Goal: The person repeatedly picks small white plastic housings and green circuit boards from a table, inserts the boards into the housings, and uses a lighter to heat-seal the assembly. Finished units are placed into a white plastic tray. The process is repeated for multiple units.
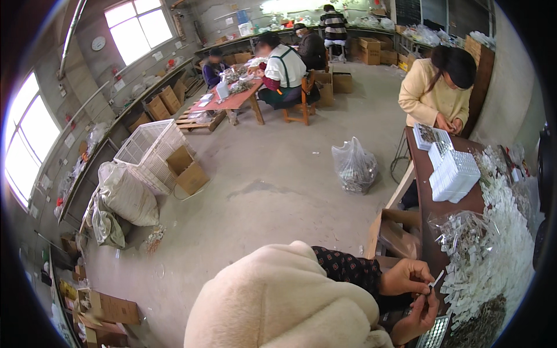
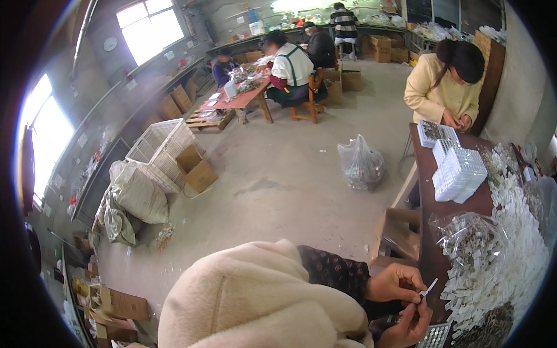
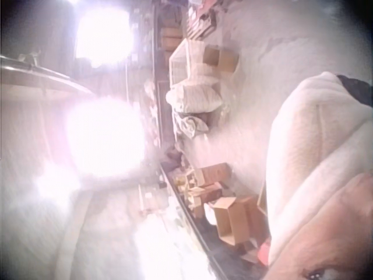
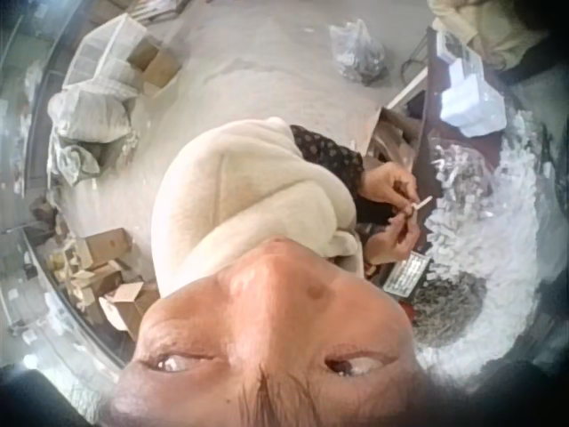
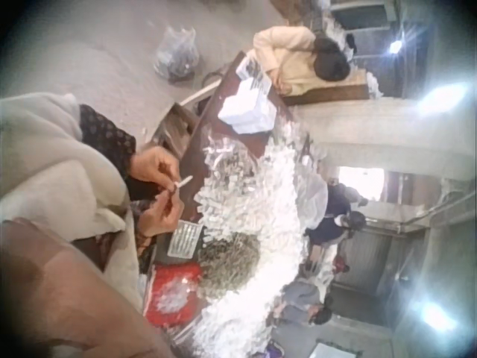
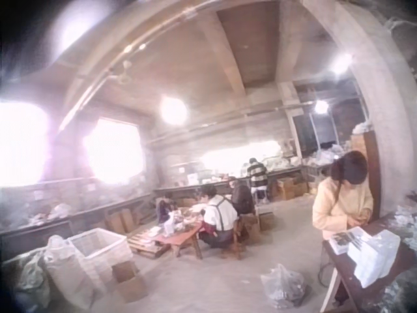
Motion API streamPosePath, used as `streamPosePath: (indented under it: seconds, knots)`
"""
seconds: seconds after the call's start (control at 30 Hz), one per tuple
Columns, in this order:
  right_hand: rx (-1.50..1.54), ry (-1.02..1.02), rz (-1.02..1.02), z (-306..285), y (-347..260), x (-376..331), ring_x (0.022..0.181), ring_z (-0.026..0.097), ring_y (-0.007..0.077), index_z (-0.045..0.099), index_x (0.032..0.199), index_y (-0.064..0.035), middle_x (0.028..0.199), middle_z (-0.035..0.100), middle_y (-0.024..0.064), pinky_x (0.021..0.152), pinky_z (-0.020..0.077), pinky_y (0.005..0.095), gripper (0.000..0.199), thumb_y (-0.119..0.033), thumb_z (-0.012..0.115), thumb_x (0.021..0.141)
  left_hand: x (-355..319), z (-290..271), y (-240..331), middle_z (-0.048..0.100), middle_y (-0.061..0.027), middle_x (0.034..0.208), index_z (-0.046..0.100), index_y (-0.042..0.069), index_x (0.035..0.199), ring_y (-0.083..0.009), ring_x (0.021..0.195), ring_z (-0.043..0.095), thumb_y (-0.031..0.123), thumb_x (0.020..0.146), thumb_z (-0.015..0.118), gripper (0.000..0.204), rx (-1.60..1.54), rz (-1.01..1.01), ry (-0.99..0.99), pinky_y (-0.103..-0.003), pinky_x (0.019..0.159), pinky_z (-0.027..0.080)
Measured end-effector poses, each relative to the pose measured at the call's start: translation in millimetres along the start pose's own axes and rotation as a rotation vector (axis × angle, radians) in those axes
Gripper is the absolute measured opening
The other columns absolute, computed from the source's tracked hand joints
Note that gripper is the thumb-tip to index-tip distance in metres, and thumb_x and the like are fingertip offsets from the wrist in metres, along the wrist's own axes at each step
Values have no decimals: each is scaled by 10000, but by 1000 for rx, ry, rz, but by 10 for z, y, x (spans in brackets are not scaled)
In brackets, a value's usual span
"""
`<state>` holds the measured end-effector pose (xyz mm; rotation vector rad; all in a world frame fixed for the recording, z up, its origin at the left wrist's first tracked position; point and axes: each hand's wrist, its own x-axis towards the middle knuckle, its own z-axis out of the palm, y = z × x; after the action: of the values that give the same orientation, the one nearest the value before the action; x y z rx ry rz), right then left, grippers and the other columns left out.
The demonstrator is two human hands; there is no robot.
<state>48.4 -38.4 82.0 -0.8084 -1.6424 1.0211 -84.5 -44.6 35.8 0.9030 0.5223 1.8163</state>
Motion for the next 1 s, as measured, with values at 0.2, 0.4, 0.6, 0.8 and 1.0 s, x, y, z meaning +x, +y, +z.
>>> streamPosePath:
  seconds: [0.2,0.4,0.6,0.8,1.0]
  knots:
    - [-83,6,-8,-47,26,-30,670,600,159,715,1095,22,926,697,122,594,489,293,230,-146,660,947,-21,52,3,677,-52,914,619,-17,1048,-80,760,628,-3,888,701,180,31,-62,11,-219,623,518]
    - [-169,-45,-22,-214,144,-62,712,637,175,714,1134,-1,962,712,129,624,516,300,270,-201,640,969,29,41,58,692,-28,847,640,-14,1030,-78,710,639,41,878,723,181,123,-285,-9,-223,619,524]
    - [-174,-4,162,-279,284,-99,985,652,210,645,1167,82,1096,673,167,852,527,303,251,-62,591,968,-28,132,-70,692,-42,984,642,-38,1149,-73,871,617,39,921,666,242,306,-181,-37,-244,740,530]
    - [-294,188,59,-531,193,-293,711,622,185,712,1031,-1,872,678,114,616,492,293,178,1,678,857,-122,421,-220,667,-50,1001,616,-12,1224,-89,896,608,37,1003,519,245,289,-450,-88,-239,745,506]
    - [-229,425,61,-556,180,-431,783,678,195,708,1039,-3,883,687,124,692,529,268,258,116,691,810,-44,624,-401,647,-119,988,542,-79,1279,-111,773,581,-60,996,455,297,751,16,-358,-236,673,493]
